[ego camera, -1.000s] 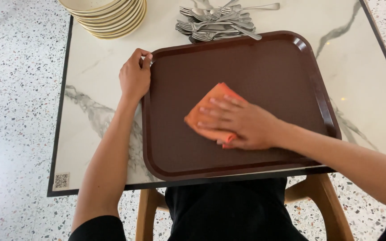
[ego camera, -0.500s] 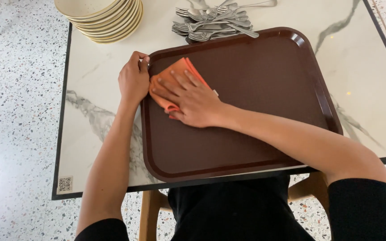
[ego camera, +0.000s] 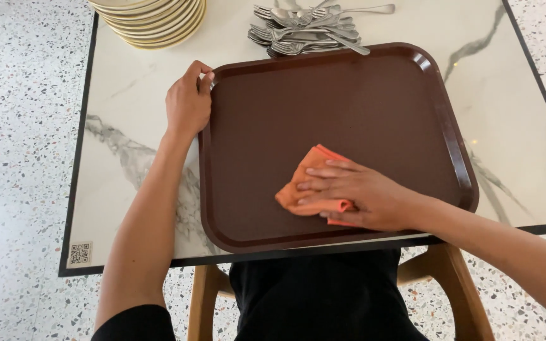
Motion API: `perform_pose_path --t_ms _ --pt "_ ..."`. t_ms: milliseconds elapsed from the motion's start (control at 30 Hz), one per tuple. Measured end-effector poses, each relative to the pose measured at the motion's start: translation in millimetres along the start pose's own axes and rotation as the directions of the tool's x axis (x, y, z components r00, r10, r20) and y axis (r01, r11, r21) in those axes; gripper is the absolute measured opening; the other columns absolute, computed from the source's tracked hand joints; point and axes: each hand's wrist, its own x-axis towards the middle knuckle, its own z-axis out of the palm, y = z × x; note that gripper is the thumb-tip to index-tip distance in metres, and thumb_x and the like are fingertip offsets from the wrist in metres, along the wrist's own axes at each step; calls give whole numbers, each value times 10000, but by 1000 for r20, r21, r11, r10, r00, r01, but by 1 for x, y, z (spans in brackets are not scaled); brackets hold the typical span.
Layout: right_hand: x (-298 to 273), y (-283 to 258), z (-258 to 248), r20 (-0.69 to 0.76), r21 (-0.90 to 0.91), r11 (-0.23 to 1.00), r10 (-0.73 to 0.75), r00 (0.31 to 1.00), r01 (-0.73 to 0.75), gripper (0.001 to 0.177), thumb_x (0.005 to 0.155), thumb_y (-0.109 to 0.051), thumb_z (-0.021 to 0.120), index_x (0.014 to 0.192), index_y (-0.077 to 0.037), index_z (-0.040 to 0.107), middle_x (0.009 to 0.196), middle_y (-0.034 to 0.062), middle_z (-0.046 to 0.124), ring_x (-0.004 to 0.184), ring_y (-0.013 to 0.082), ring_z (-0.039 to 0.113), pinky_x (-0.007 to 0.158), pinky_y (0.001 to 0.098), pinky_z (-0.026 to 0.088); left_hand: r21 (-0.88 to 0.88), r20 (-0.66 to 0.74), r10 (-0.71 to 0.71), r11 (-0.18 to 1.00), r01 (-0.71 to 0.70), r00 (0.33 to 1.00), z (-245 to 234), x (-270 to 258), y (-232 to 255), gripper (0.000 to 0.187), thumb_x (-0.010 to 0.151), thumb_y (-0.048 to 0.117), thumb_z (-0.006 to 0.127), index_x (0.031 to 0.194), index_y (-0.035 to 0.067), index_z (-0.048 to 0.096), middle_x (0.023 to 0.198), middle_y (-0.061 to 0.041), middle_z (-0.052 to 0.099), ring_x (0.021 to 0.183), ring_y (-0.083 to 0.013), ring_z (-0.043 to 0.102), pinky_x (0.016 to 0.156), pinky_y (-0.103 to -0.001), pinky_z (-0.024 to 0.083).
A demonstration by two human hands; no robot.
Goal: Organizing silverware on a tray and then wiping the tray clean with a cloth.
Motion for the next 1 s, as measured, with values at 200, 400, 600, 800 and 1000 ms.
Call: perform_pose_path --t_ms 200,400,600,800,1000 --pt "-14 32 -27 -120 -118 913 377 918 -390 482 1010 -411 487 1469 -289 566 1541 1 542 1465 240 415 1164 480 285 -1 39 -3 1000 3 999 -3 0 0 129 1120 239 444 1066 162 532 689 -6 537 630 -247 458 641 -396 388" --pt "2 75 -51 -297 -260 756 529 795 -600 490 1033 -350 475 1439 -99 584 1398 119 629 1299 303 537 1060 521 351 26 64 2 1000 -4 998 -5 0 2 133 1127 245 435 1076 163 526 672 -21 532 627 -264 462 638 -407 389" --pt "49 110 -55 -437 -370 708 439 785 -602 358 1105 -378 444 1178 -151 712 1263 33 723 1190 259 573 1011 453 270 24 44 43 999 -44 998 -5 2 0 112 1119 207 450 1067 151 532 612 -34 477 590 -261 435 620 -405 381" --pt "96 105 -45 -421 -427 688 423 803 -587 407 1124 -394 428 1067 -73 672 908 98 702 983 291 601 984 441 311 24 45 38 999 -39 998 -7 1 3 109 1116 201 450 1063 149 529 627 -31 487 603 -265 436 632 -406 379" --pt "137 95 -21 -414 -424 779 286 864 -461 405 1083 -369 443 1218 -66 675 1163 50 715 1077 322 584 982 515 323 50 49 2 999 -4 999 -2 2 3 123 1118 230 434 1069 160 522 654 -30 523 623 -283 478 641 -420 389"
